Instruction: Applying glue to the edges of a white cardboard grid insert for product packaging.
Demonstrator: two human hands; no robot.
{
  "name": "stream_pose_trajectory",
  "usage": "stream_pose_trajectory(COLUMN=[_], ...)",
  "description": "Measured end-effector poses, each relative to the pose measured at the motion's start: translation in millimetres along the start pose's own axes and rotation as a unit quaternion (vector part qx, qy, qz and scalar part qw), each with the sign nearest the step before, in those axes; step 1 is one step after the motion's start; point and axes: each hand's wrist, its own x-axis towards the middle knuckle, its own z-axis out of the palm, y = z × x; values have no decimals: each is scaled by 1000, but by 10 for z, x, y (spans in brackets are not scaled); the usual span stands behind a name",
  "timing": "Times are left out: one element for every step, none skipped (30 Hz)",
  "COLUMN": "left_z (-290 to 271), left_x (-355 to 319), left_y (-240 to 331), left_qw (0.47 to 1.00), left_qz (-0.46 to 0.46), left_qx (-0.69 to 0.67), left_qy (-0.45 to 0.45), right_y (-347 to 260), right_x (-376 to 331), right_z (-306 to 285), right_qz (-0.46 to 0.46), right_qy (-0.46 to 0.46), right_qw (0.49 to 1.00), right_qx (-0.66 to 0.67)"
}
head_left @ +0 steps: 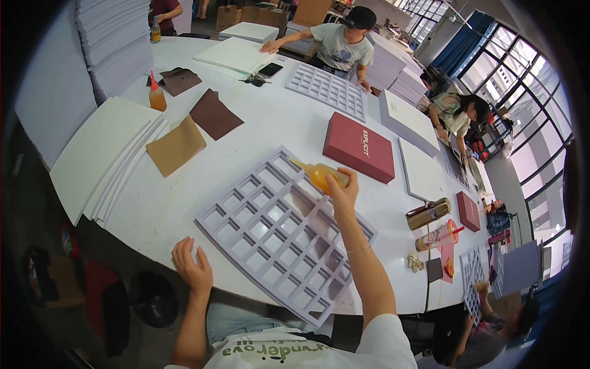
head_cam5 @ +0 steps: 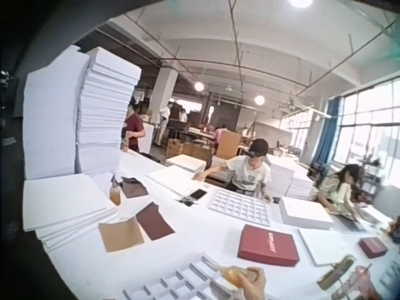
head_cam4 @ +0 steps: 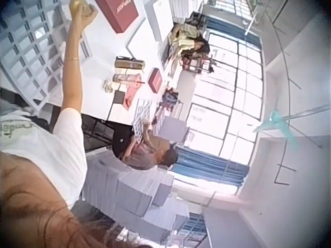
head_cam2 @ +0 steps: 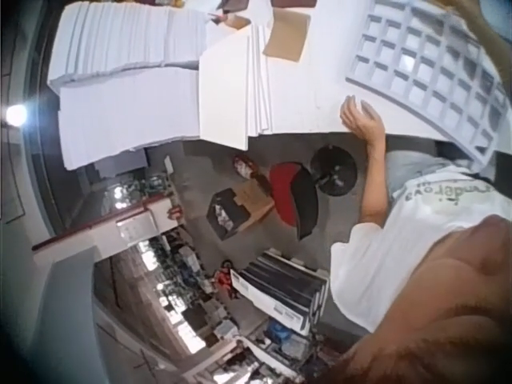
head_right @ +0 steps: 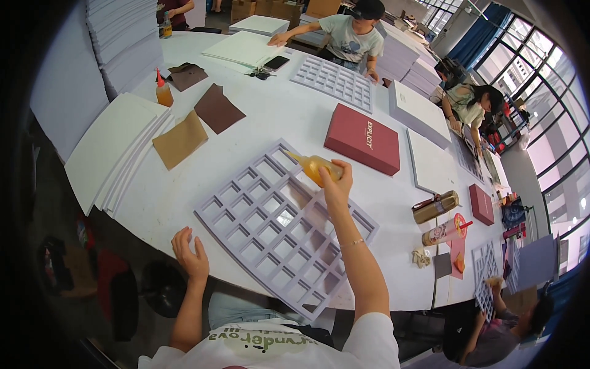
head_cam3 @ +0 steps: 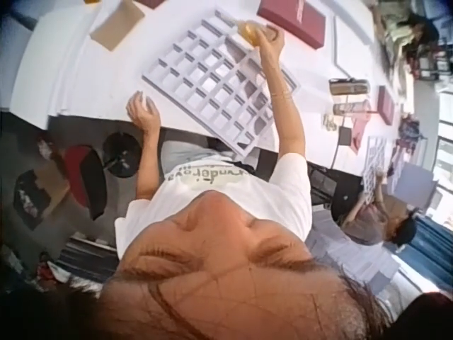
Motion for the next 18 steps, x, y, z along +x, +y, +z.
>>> stream_pose_trajectory(left_z=[-4,-6,6,6,11,17,3,-4,-10,-10,8,20,29,26,21,15,6,-4], left_x=[0,-4,-10,-6,-6,-6,-15,-11,-7,-5,-4,-3,5,7,8,7,7,7], left_y=[3,2,2,-10,-10,-10,-16,-22,-26,-28,-23,-17,-18,-22,-27,-30,-34,-35], left_qw=[1000,1000,1000,1000,1000,1000,1000,1000,1000,1000,1000,1000,1000,1000,1000,1000,1000,1000], left_qz=[-3,-5,-6,-8,-10,-13,-17,-16,-16,-21,-15,-9,-5,-11,-6,0,-5,-1], left_qx=[1,-2,-6,-3,-8,-13,-6,-8,-8,-2,-6,-11,-15,-9,-8,-7,-4,-3], left_qy=[1,1,0,1,1,2,2,2,3,3,8,14,16,17,16,13,15,16], right_y=[46,98,147,189,227,269,267,262,255,239,319,387,387,349,388,391,387,382], right_x=[102,189,267,334,399,464,490,506,518,524,578,615,608,560,532,493,445,368], right_z=[74,142,190,248,278,302,358,397,428,457,432,384,399,410,426,444,460,470], right_qz=[1,-9,-18,-16,-26,-37,-44,-40,-24,-7,-27,-27,-26,-13,-11,-20,-29,-29], right_qy=[-3,-2,-1,-5,-6,-7,-8,-15,-17,-20,-25,-26,-29,-33,-40,-49,-56,-62], right_qw=[1000,1000,1000,1000,999,998,997,998,998,999,998,998,998,999,998,998,997,997], right_qx=[-1,-12,-22,-21,-33,-46,-57,-55,-49,-44,-54,-55,-54,-36,-36,-41,-46,-47])
